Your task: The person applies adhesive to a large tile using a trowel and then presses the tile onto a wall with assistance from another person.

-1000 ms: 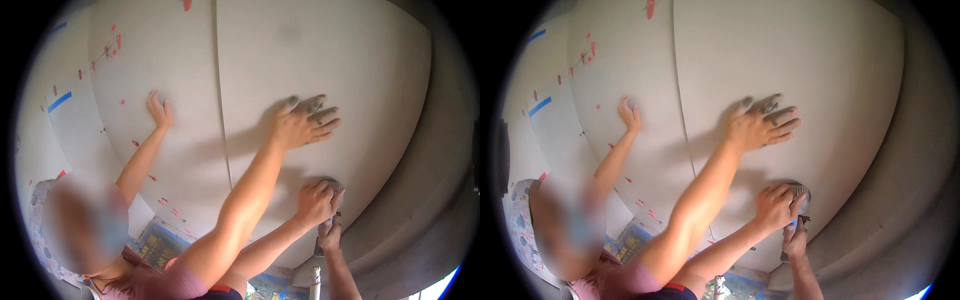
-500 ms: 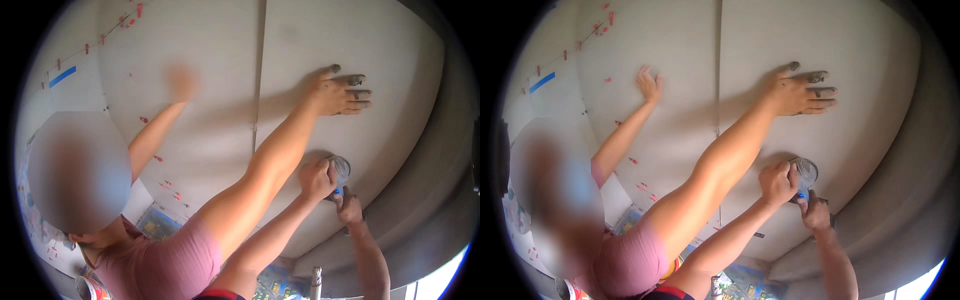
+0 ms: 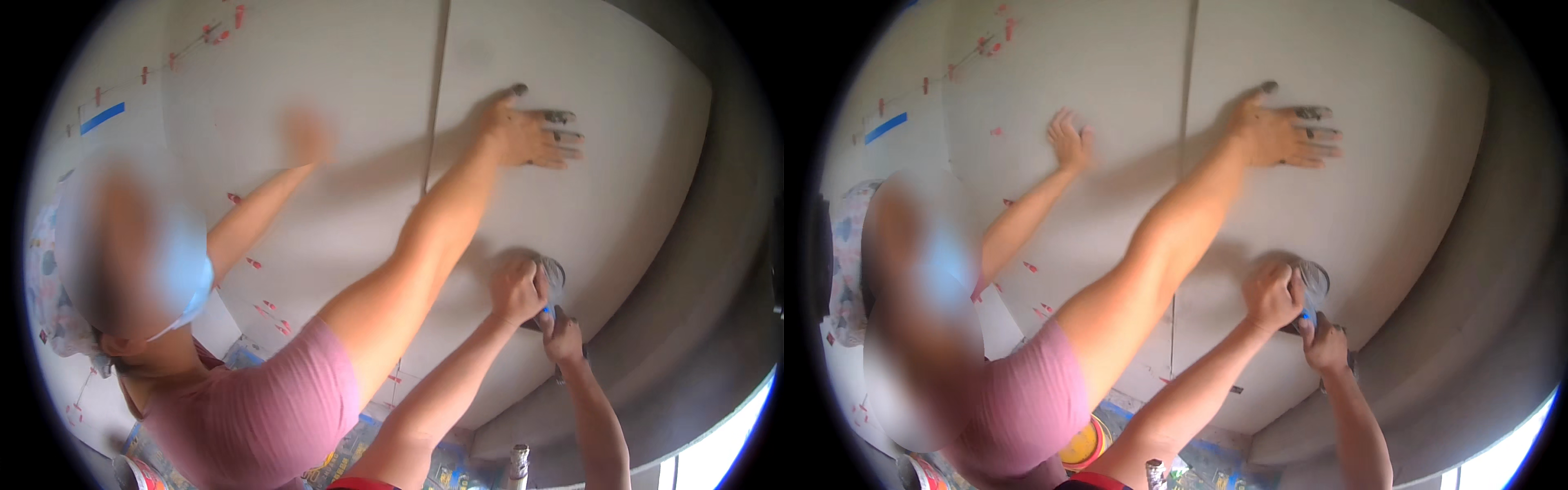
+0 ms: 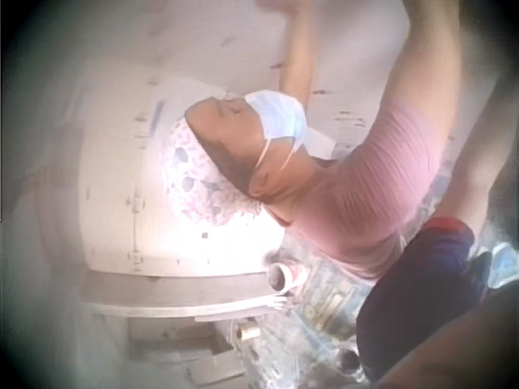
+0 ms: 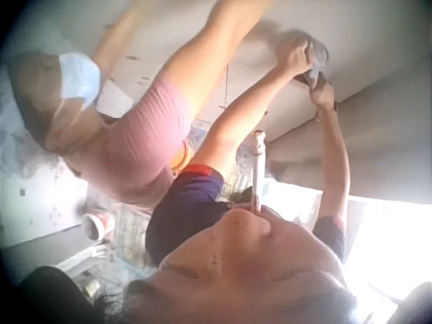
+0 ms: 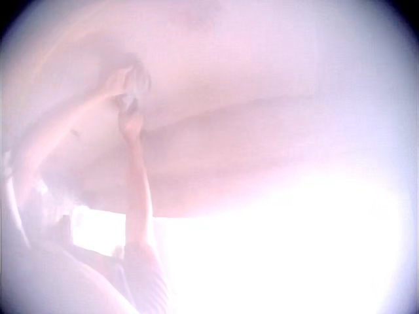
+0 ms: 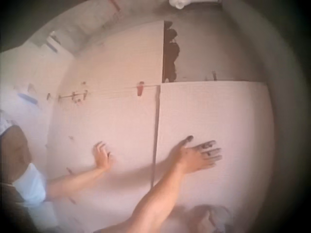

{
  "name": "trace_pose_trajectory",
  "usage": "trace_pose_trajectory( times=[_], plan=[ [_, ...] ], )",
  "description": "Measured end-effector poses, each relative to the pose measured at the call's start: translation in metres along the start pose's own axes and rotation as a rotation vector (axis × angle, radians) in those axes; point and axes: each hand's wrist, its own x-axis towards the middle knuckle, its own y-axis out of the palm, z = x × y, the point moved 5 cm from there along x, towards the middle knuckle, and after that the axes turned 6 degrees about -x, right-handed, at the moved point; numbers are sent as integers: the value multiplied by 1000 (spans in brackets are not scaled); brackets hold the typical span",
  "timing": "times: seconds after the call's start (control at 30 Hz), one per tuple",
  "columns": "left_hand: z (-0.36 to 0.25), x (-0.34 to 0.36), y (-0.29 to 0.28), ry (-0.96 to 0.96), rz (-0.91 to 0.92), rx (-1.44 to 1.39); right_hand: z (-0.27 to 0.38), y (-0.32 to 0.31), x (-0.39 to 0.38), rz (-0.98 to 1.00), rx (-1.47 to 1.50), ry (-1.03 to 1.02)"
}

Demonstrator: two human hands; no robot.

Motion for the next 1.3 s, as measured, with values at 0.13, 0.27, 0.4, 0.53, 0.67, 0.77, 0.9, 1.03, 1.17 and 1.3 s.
trace_pose_trajectory(
  times=[0.13, 0.27, 0.4, 0.53, 0.67, 0.77, 0.9, 1.03, 1.17, 1.3],
  plan=[
    [6, 9, 3, 46, 42, 18, 3, 3, 12, 27, 46, 52],
    [3, 19, 3, 13, 56, 49, 10, -10, 17, 72, 52, 38],
    [0, 0, 0, 25, 45, 154, 1, -9, 5, 221, -19, 65],
    [-1, 4, -3, -16, 64, 242, 10, -13, 8, 285, 69, 62],
    [-22, 28, 13, 24, 113, 175, 4, -33, 10, 230, 93, 126],
    [-66, 76, 44, 164, 167, 120, -17, -74, 24, 73, 167, 200],
    [-103, 132, 93, 226, 160, 91, -48, -124, 70, -5, 226, 220],
    [-111, 143, 107, 313, 109, 55, -47, -152, 78, 19, 197, 277],
    [-108, 147, 111, 293, 118, 17, -52, -152, 81, -85, 199, 219],
    [-104, 163, 114, 287, 126, 28, -42, -162, 94, -37, 213, 258]
  ],
)
